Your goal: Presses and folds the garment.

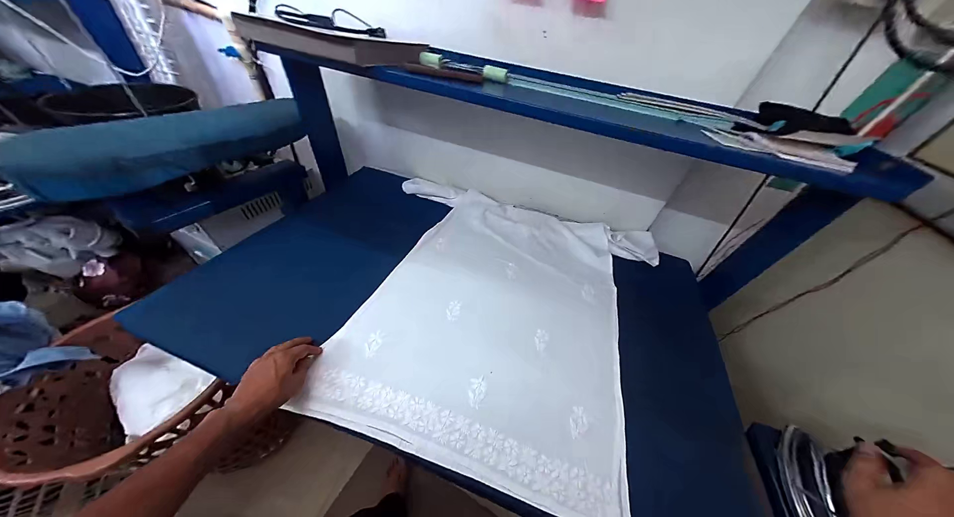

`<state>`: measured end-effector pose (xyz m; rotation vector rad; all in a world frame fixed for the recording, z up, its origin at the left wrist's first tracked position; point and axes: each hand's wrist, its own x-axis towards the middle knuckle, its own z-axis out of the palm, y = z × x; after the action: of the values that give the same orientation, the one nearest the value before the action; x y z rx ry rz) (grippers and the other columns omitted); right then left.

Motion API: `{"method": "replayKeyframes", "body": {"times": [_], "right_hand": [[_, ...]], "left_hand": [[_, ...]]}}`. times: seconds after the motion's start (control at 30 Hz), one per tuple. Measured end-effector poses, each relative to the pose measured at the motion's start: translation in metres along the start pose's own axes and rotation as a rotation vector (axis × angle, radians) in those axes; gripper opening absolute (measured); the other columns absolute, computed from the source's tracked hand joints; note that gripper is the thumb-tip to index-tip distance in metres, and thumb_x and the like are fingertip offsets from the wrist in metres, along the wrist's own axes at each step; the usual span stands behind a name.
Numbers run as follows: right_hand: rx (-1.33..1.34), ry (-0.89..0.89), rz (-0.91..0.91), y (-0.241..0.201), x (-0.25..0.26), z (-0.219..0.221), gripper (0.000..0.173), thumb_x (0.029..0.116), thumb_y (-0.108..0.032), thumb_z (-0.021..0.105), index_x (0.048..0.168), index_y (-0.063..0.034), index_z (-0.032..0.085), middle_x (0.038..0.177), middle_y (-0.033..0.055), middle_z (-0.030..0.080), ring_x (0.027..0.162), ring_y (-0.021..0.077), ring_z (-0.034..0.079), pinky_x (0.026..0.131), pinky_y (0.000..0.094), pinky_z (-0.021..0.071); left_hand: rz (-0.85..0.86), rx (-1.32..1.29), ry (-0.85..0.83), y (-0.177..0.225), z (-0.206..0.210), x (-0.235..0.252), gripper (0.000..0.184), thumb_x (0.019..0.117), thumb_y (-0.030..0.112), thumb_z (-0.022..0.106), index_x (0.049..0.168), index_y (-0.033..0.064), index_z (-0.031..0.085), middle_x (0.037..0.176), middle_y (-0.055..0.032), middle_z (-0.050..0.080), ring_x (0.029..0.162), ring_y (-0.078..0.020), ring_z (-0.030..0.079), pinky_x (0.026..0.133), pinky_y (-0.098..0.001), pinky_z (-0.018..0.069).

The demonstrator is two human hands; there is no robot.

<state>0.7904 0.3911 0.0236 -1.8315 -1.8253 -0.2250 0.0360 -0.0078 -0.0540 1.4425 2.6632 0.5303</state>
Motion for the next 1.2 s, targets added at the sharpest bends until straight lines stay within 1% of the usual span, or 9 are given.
{"method": "replayKeyframes", "body": {"times": [0.07,0.2,0.37,0.57,0.67,0.77,1.0,1.1,1.2], "right_hand": [[0.099,-0.073,-0.119,-0.069,-0.045,0.009,0.054,0.1047,-0.037,0.049,0.138,0.0047,0.057,0.14,0.0341,0.055,0.133,0.0536,0.05,0.108,0.068,0.0393],[0.216,-0.366,-0.316,-0.2,-0.153,0.057,0.052,0.102,-0.035,0.052,0.148,-0.0115,0.055,0.157,0.0199,0.046,0.148,0.0442,0.038,0.114,0.0729,0.0274],[0.077,-0.352,-0.279,-0.206,-0.223,0.082,0.058,0.1033,-0.054,0.036,0.145,-0.022,0.061,0.157,0.0069,0.05,0.147,0.0392,0.041,0.115,0.0724,0.0242],[0.091,-0.257,-0.195,-0.175,-0.231,0.082,0.062,0.102,-0.056,0.034,0.139,-0.018,0.066,0.152,0.006,0.056,0.145,0.0367,0.045,0.116,0.0672,0.0276],[0.157,-0.351,-0.024,-0.193,-0.218,0.062,0.063,0.101,-0.058,0.042,0.135,-0.0119,0.069,0.148,0.0117,0.058,0.144,0.0428,0.045,0.113,0.0741,0.0263],[0.047,-0.401,0.034,-0.272,-0.168,0.048,0.072,0.105,-0.059,0.034,0.152,-0.0056,0.05,0.158,0.0188,0.045,0.15,0.0452,0.033,0.116,0.0722,0.0246],[-0.024,-0.395,-0.103,-0.466,-0.098,0.182,0.087,0.1022,-0.069,0.029,0.164,-0.0081,0.023,0.171,0.0165,0.017,0.159,0.0352,0.012,0.123,0.0689,0.0073],[-0.116,-0.551,-0.002,-0.46,-0.108,0.192,0.09,0.1003,-0.074,0.021,0.166,-0.0124,0.019,0.173,0.0127,0.013,0.16,0.0332,0.008,0.122,0.0695,0.0028],[-0.144,-0.434,0.041,-0.392,-0.149,0.171,0.082,0.1014,-0.071,0.024,0.163,-0.0176,0.032,0.17,0.0115,0.026,0.157,0.0348,0.019,0.12,0.0734,0.0089]], "left_hand": [[-0.065,-0.035,-0.023,0.019,0.002,0.016,0.025,0.1015,0.009,0.059,0.123,-0.0002,0.07,0.14,-0.0248,0.059,0.132,-0.0431,0.056,0.111,-0.061,0.0428],[0.123,-0.033,-0.052,0.06,0.022,0.049,0.051,0.1032,0.028,0.059,0.145,-0.0003,0.054,0.156,-0.0261,0.044,0.145,-0.0424,0.043,0.119,-0.0588,0.0335],[0.426,0.082,-0.099,0.031,0.065,0.067,0.077,0.1034,0.065,0.021,0.158,0.0163,0.042,0.166,-0.0096,0.036,0.155,-0.0319,0.028,0.123,-0.0637,0.0188],[0.385,0.044,-0.051,-0.022,0.061,0.06,0.085,0.0992,0.073,0.018,0.16,0.0177,0.039,0.166,-0.0077,0.036,0.155,-0.0323,0.029,0.121,-0.068,0.0178],[0.441,-0.132,-0.036,-0.036,0.055,0.071,0.072,0.1016,0.067,0.029,0.145,0.0182,0.059,0.158,-0.0081,0.049,0.151,-0.0364,0.036,0.119,-0.0707,0.0193],[0.533,-0.297,0.042,-0.025,0.042,0.119,0.061,0.1038,0.057,0.036,0.131,0.0123,0.069,0.15,-0.0157,0.056,0.147,-0.0401,0.042,0.119,-0.0658,0.0269],[0.704,-0.182,-0.053,0.032,0.073,0.28,0.077,0.1036,0.062,0.022,0.156,0.0102,0.045,0.164,-0.0154,0.037,0.154,-0.0353,0.031,0.123,-0.0623,0.0217],[0.765,-0.036,-0.066,0.002,0.1,0.311,0.083,0.1009,0.071,0.015,0.159,0.0172,0.041,0.166,-0.01,0.036,0.154,-0.0365,0.029,0.121,-0.0667,0.0203],[0.76,-0.047,-0.057,-0.01,0.103,0.31,0.089,0.0983,0.075,0.013,0.16,0.0171,0.039,0.167,-0.0102,0.034,0.155,-0.0361,0.027,0.122,-0.0669,0.0173]]}}
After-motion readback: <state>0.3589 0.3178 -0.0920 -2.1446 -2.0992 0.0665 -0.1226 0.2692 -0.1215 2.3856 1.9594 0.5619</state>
